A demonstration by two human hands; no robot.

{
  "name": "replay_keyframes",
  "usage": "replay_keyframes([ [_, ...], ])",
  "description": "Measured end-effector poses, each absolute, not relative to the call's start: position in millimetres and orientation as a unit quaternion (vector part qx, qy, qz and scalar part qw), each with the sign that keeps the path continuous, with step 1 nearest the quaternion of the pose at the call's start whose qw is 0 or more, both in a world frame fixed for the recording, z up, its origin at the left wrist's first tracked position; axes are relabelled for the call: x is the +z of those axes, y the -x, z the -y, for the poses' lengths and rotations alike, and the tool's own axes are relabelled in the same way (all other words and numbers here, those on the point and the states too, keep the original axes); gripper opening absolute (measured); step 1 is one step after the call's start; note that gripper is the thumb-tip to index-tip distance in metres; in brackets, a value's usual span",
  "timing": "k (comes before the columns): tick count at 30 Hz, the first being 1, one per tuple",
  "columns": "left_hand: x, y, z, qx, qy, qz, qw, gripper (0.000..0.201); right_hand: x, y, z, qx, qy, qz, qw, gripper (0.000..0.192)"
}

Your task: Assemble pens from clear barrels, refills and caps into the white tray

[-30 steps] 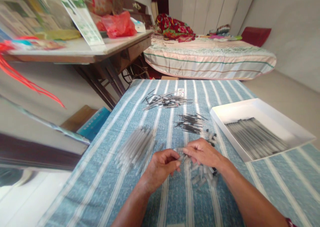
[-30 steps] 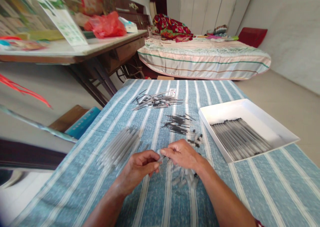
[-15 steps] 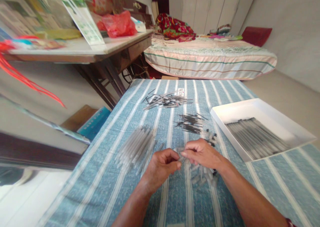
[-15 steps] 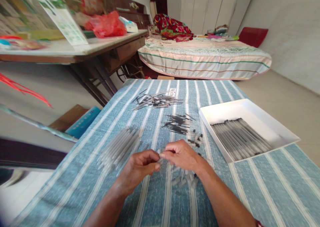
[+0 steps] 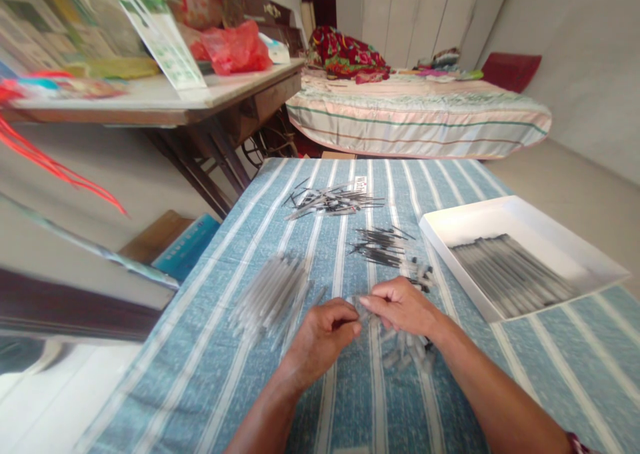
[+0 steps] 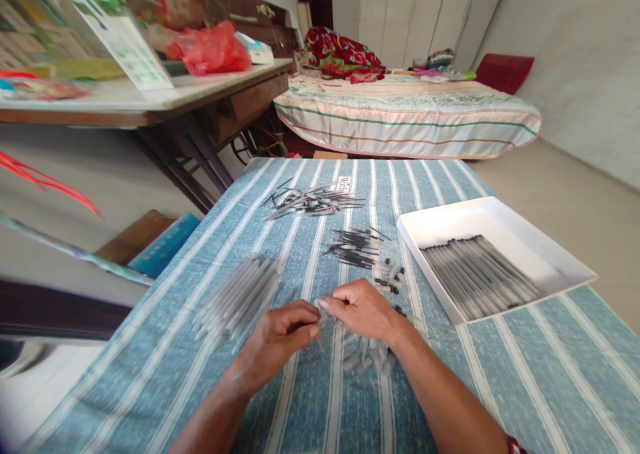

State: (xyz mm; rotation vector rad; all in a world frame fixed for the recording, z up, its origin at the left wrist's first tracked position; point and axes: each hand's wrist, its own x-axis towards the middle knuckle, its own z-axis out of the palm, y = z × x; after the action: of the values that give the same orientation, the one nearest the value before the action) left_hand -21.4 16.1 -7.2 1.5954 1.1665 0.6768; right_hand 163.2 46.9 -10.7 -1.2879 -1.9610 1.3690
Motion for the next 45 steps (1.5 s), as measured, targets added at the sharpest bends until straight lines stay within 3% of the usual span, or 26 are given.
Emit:
replay_keyframes([
  [6,-12,17,-14,0.32,-0.645,-0.5,0.481,0.012,-14,-162,-46,0.516,0.465,0.691,0.2,0.046],
  [13,-5,21,-16,0.25,-0.672,-0.494,0.492,0.013,-14,-168,-49,0.515,0.468,0.682,0.227,0.046],
  [20,-10,23,-17,0.266,-0.688,-0.469,0.487,0.015,-16,-168,-49,0.512,0.473,0.68,0.227,0.048],
  [28,2,23,-17,0.298,-0.588,-0.502,0.56,0.017,-7,-188,-58,0.493,0.489,0.663,0.28,0.041],
  [36,3,20,-17,0.352,-0.457,-0.543,0.61,0.015,-12,-206,-63,0.506,0.458,0.712,0.165,0.013],
  [45,-7,23,-21,0.416,-0.417,-0.55,0.592,0.019,-14,-198,-61,0.444,0.455,0.765,0.102,0.008],
])
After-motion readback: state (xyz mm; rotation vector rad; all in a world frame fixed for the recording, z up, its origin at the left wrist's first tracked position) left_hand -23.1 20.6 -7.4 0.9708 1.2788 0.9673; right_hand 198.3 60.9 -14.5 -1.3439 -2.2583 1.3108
